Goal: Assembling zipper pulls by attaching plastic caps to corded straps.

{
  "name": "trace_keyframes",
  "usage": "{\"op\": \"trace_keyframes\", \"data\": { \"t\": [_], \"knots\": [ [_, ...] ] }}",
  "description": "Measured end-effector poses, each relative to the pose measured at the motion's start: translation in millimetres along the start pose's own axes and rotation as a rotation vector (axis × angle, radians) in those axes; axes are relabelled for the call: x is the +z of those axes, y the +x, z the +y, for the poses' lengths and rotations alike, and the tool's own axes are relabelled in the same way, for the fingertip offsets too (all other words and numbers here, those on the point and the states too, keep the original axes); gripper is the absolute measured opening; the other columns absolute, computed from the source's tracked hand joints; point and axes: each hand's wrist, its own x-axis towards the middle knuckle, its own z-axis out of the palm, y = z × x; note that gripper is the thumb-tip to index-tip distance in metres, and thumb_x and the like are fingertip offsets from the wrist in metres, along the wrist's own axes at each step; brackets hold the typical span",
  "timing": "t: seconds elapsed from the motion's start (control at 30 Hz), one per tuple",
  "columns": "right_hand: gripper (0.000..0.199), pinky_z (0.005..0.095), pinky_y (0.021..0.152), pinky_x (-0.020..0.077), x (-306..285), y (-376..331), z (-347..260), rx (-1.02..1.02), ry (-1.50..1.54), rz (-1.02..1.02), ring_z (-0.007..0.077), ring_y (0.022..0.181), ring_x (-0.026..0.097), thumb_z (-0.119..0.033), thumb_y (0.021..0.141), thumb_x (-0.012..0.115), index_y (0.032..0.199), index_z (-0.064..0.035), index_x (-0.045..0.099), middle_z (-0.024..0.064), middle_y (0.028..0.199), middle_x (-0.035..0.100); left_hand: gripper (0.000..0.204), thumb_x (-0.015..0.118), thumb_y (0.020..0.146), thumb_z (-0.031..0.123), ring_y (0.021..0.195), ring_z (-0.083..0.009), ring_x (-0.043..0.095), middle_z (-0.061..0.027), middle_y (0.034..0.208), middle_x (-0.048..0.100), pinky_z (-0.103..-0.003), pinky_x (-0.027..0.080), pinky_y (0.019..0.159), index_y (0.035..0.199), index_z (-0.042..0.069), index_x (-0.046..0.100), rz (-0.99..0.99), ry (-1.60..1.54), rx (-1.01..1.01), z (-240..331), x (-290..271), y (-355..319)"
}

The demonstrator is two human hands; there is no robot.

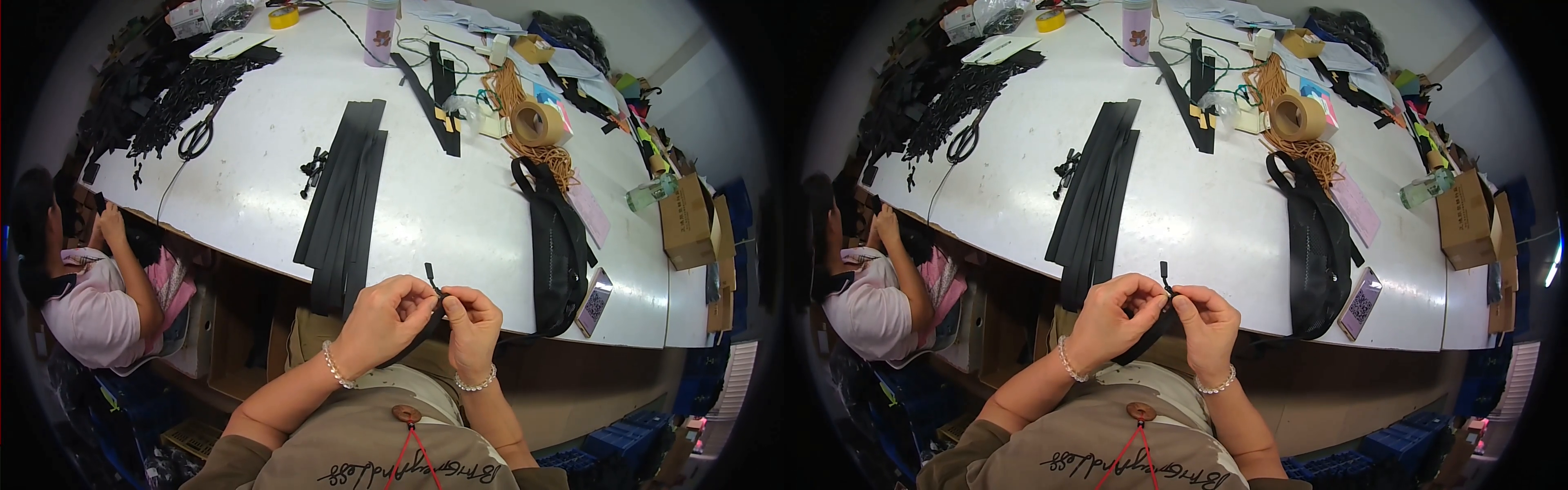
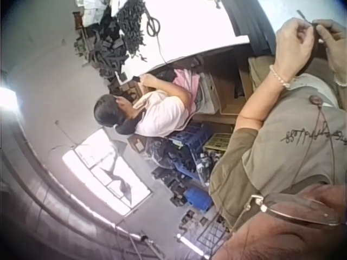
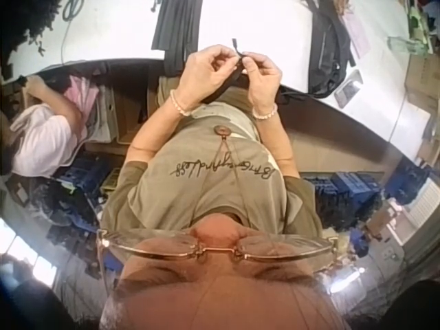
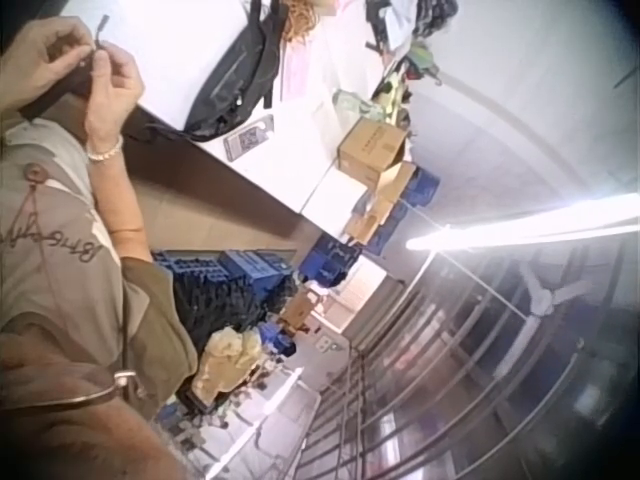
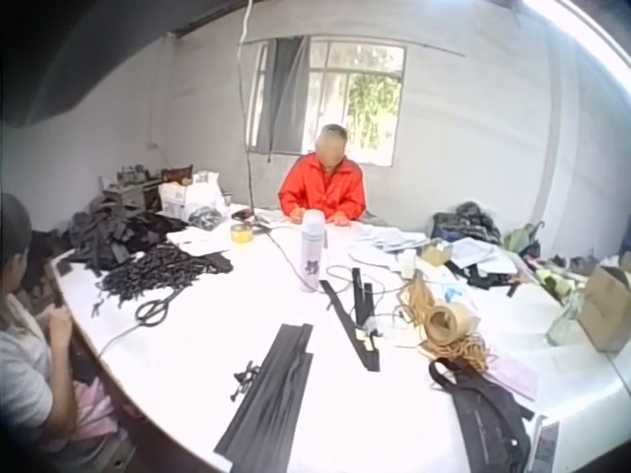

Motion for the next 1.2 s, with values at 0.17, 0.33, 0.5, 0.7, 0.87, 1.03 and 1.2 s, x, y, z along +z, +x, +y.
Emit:
{"op": "trace_keyframes", "data": {
  "t": [0.17,0.33,0.5,0.7,0.87,1.03,1.2],
  "knots": [
    [0.014,0.0223,0.077,0.0493,-1,0,0,-0.041,-0.072,-0.03,0.0107,0.084,0.061,0.002,0.085,0.066,0.098,0.0043,0.066,0.0069,0.093,0.067,0.011,0.068,0.083,0.006,0.061,-0.0067,0.059,-0.0061,0.075,0.065,-0.021,0.049,0.057,0.088,-0.003,0.064,0.014,0.03,0.012,-1,1,0],
    [0.014,0.0219,0.077,0.0491,-7,4,1,-0.09,-0.15,-0.099,0.0105,0.084,0.061,0.003,0.084,0.066,0.098,0.0048,0.066,0.0078,0.095,0.066,0.01,0.066,0.085,0.005,0.067,-0.0046,0.059,-0.0041,0.079,0.067,-0.02,0.049,0.061,0.091,-0.003,0.065,0.003,-0.024,-0.06,-9,3,-1],
    [0.014,0.0216,0.077,0.0489,-3,1,2,-0.103,-0.15,-0.045,0.01,0.084,0.061,0.004,0.084,0.066,0.098,0.0045,0.066,0.007,0.093,0.066,0.013,0.065,0.086,0.004,0.076,-0.0043,0.059,-0.0036,0.088,0.068,-0.019,0.049,0.067,0.098,-0.003,0.066,-0.044,-0.354,-0.158,-27,8,-4],
    [0.013,0.0212,0.076,0.0484,-3,-2,5,-0.082,-0.097,-0.039,0.0098,0.083,0.06,0.003,0.085,0.065,0.098,0.0045,0.066,0.0066,0.093,0.066,0.017,0.067,0.085,0.002,0.079,-0.0057,0.06,-0.0049,0.092,0.068,-0.019,0.05,0.07,0.102,-0.002,0.067,-0.102,-0.593,-0.269,-33,5,-10],
    [0.014,0.0211,0.076,0.0475,-6,-1,6,-0.062,-0.078,-0.063,0.0096,0.084,0.059,0.002,0.085,0.065,0.099,0.0046,0.066,0.0062,0.094,0.066,0.015,0.068,0.084,0.002,0.078,-0.006,0.061,-0.005,0.09,0.068,-0.019,0.051,0.069,0.099,-0.002,0.067,-0.066,-0.673,-0.36,-36,8,-10],
    [0.014,0.0216,0.076,0.0471,-4,-1,1,-0.162,-0.198,-0.081,0.0108,0.085,0.059,0.004,0.085,0.064,0.099,0.0048,0.066,0.008,0.096,0.065,0.009,0.069,0.083,0.001,0.076,-0.007,0.061,-0.0034,0.086,0.067,-0.02,0.051,0.068,0.092,-0.002,0.066,-0.005,-0.514,-0.216,-29,10,-9],
    [0.013,0.0233,0.074,0.0479,-1,-1,-3,-0.272,-0.239,-0.068,0.0134,0.085,0.06,0.004,0.084,0.065,0.097,0.0049,0.066,0.0103,0.095,0.065,0.008,0.068,0.082,0.0,0.073,-0.0069,0.062,-0.0036,0.083,0.066,-0.02,0.051,0.065,0.089,-0.002,0.065,0.052,-0.298,-0.068,-15,10,-10]
  ]
}}
